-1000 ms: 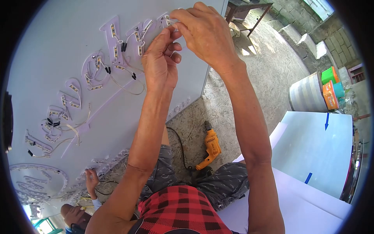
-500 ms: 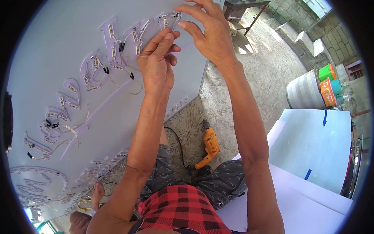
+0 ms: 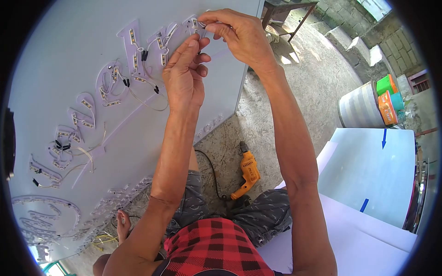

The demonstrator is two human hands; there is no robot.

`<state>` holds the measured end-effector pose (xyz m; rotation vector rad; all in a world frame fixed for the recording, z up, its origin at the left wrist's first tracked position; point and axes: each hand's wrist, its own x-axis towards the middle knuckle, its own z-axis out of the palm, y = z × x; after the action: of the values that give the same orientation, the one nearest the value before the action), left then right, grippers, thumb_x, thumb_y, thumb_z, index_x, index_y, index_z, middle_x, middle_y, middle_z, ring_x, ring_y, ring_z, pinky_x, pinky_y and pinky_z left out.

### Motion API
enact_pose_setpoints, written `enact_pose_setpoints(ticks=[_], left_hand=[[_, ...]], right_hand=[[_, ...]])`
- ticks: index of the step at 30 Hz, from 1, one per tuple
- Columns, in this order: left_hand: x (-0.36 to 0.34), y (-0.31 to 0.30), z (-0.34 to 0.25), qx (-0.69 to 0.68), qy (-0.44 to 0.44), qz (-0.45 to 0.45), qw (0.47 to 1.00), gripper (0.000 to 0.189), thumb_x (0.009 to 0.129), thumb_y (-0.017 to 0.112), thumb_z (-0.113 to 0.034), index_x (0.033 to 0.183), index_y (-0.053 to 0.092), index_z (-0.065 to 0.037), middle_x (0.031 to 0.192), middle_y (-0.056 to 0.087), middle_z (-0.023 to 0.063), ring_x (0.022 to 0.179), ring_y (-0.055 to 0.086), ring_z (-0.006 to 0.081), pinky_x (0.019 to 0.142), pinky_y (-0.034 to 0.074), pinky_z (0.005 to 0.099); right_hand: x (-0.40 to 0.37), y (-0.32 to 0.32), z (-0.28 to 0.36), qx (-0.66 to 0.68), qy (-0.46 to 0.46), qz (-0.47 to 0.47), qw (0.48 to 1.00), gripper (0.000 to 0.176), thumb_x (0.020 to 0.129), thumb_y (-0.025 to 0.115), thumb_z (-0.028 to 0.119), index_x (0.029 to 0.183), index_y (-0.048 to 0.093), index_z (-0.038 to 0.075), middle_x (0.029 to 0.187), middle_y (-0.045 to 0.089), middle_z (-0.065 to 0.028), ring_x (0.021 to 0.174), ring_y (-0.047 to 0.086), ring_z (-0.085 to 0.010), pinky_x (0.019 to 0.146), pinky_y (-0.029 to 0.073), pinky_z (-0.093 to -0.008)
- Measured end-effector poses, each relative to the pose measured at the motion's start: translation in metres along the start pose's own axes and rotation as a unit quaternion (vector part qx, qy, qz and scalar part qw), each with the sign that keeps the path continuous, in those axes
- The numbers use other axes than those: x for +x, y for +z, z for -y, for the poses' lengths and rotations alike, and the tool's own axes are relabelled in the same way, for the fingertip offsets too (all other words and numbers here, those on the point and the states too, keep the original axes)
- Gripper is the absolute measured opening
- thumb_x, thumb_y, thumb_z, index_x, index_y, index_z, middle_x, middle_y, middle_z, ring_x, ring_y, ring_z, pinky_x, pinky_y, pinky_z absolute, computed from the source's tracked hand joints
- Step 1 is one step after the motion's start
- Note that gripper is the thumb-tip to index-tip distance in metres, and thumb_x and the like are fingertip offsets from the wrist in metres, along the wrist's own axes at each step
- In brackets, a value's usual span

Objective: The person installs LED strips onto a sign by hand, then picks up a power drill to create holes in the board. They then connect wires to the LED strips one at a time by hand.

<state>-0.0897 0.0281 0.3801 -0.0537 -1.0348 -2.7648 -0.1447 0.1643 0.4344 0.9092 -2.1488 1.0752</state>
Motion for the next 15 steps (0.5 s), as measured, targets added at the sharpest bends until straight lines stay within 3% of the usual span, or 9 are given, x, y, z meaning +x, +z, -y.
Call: enact_pose_setpoints(ticks=[2,4,7,10,15], left_hand=[[-0.001,0.000,-0.001,-0.007,-0.001,0.004,1.000,0.024,0.098,0.068,-0.015,0.117,0.071,-0.001,0.101,0.076,0.0105,0.072,0.065,0.0123,0.054,0.043,0.0231],[0.000,0.001,-0.002,-0.018,-0.001,0.006,1.000,0.023,0.098,0.068,-0.016,0.116,0.071,-0.001,0.101,0.076,0.0101,0.072,0.065,0.0121,0.054,0.044,0.0232],[0.000,0.002,0.001,-0.034,-0.008,0.006,0.999,0.023,0.099,0.068,-0.018,0.114,0.071,-0.002,0.100,0.076,0.0091,0.071,0.065,0.0116,0.054,0.044,0.0234],[0.001,0.003,0.000,-0.042,-0.019,0.003,0.999,0.024,0.099,0.067,-0.020,0.113,0.071,-0.002,0.098,0.076,0.0086,0.071,0.065,0.0115,0.054,0.044,0.0237],[0.004,0.004,-0.001,-0.054,-0.037,-0.007,0.998,0.024,0.099,0.067,-0.020,0.114,0.070,-0.001,0.096,0.076,0.0083,0.070,0.065,0.0122,0.054,0.044,0.0242]], right_hand=[[-0.002,-0.001,-0.005,-0.003,-0.025,0.002,1.000,0.021,0.093,0.071,0.017,0.112,0.075,0.009,0.093,0.075,-0.0047,0.076,0.069,-0.0128,0.068,0.056,-0.0277],[-0.005,-0.002,-0.001,0.053,0.038,0.054,0.996,0.020,0.094,0.071,0.017,0.113,0.076,0.010,0.096,0.076,-0.0039,0.083,0.072,-0.0127,0.070,0.058,-0.0263],[-0.006,-0.003,0.003,0.127,0.114,0.038,0.985,0.021,0.095,0.072,0.018,0.112,0.076,0.007,0.097,0.077,-0.0056,0.085,0.073,-0.0135,0.071,0.060,-0.0266],[-0.002,-0.003,0.006,0.225,0.107,0.017,0.968,0.022,0.093,0.074,0.018,0.109,0.077,0.002,0.095,0.076,-0.0084,0.085,0.073,-0.0149,0.071,0.061,-0.0265],[0.006,-0.002,0.022,0.162,0.174,0.007,0.971,0.020,0.091,0.076,0.014,0.107,0.077,0.001,0.093,0.076,-0.0082,0.077,0.071,-0.0148,0.065,0.059,-0.0276]])
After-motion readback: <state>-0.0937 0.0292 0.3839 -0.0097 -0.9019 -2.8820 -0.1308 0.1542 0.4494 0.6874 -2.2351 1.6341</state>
